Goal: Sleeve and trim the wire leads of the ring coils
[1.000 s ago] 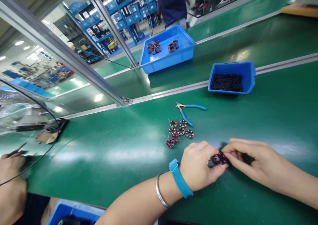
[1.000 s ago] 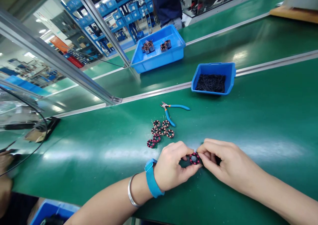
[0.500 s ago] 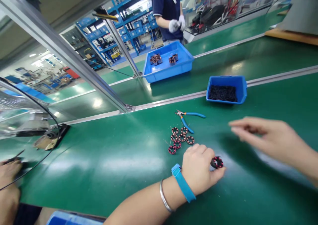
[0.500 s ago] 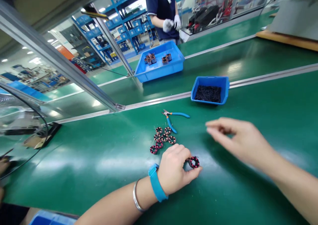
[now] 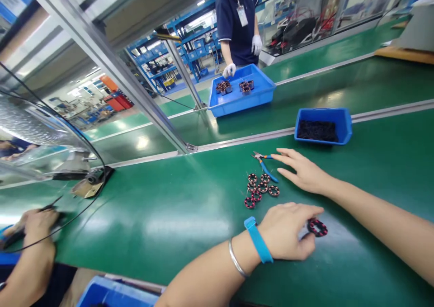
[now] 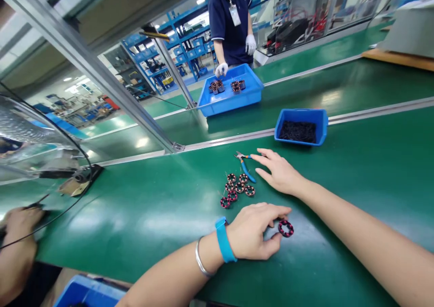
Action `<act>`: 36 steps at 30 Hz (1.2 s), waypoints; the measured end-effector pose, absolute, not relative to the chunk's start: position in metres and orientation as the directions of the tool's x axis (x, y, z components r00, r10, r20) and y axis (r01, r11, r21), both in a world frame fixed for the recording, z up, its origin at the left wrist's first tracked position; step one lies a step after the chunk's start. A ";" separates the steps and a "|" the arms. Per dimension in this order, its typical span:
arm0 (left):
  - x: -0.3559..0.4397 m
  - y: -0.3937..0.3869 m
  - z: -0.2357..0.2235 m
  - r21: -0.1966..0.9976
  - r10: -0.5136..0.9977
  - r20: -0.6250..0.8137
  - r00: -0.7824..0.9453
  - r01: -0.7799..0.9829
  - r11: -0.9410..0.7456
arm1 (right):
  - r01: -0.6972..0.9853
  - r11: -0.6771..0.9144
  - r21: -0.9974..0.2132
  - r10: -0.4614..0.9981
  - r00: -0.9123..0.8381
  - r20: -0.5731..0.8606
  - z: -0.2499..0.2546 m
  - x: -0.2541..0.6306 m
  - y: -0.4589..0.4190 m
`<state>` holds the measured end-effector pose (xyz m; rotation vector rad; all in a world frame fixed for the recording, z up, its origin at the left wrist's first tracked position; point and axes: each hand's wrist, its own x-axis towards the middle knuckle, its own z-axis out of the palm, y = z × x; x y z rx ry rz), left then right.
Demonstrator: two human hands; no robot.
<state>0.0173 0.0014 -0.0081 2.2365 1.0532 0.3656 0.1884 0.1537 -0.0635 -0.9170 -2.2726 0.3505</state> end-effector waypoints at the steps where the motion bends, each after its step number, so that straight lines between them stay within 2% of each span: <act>1: 0.019 0.001 -0.010 0.646 0.776 -0.010 0.631 0.597 -0.477 | 0.523 0.724 -0.450 0.690 -0.562 0.457 -0.068 0.183 0.155; 5: 0.024 -0.001 -0.016 0.598 0.803 0.036 0.595 0.630 -0.495 | 0.585 0.699 -0.411 0.715 -0.563 0.415 -0.070 0.193 0.166; 9: 0.027 -0.002 -0.019 0.575 0.818 0.073 0.570 0.646 -0.502 | 0.701 0.608 -0.373 0.785 -0.458 0.418 -0.063 0.225 0.163; 12: 0.028 -0.002 -0.019 0.588 0.877 0.081 0.474 0.687 -0.426 | 0.770 0.532 -0.353 0.826 -0.380 0.416 -0.061 0.234 0.154; 16: 0.027 -0.002 -0.015 0.629 0.925 0.093 0.368 0.699 -0.341 | 0.808 0.498 -0.315 0.848 -0.379 0.370 -0.064 0.224 0.147; 25: 0.022 -0.003 -0.011 0.769 0.942 0.084 0.325 0.580 -0.269 | 0.809 0.522 -0.269 0.846 -0.451 0.284 -0.053 0.251 0.126; 29: 0.022 -0.005 -0.011 0.748 0.929 0.139 0.344 0.579 -0.326 | 0.849 0.466 -0.250 0.878 -0.409 0.250 -0.051 0.268 0.097; 33: 0.018 -0.004 -0.010 0.672 0.928 0.180 0.326 0.648 -0.358 | 0.884 0.368 -0.290 0.924 -0.312 0.221 -0.047 0.273 0.079; 36: 0.018 -0.003 -0.010 0.633 0.934 0.162 0.318 0.692 -0.345 | 0.867 0.312 -0.389 0.948 -0.258 0.186 -0.037 0.275 0.082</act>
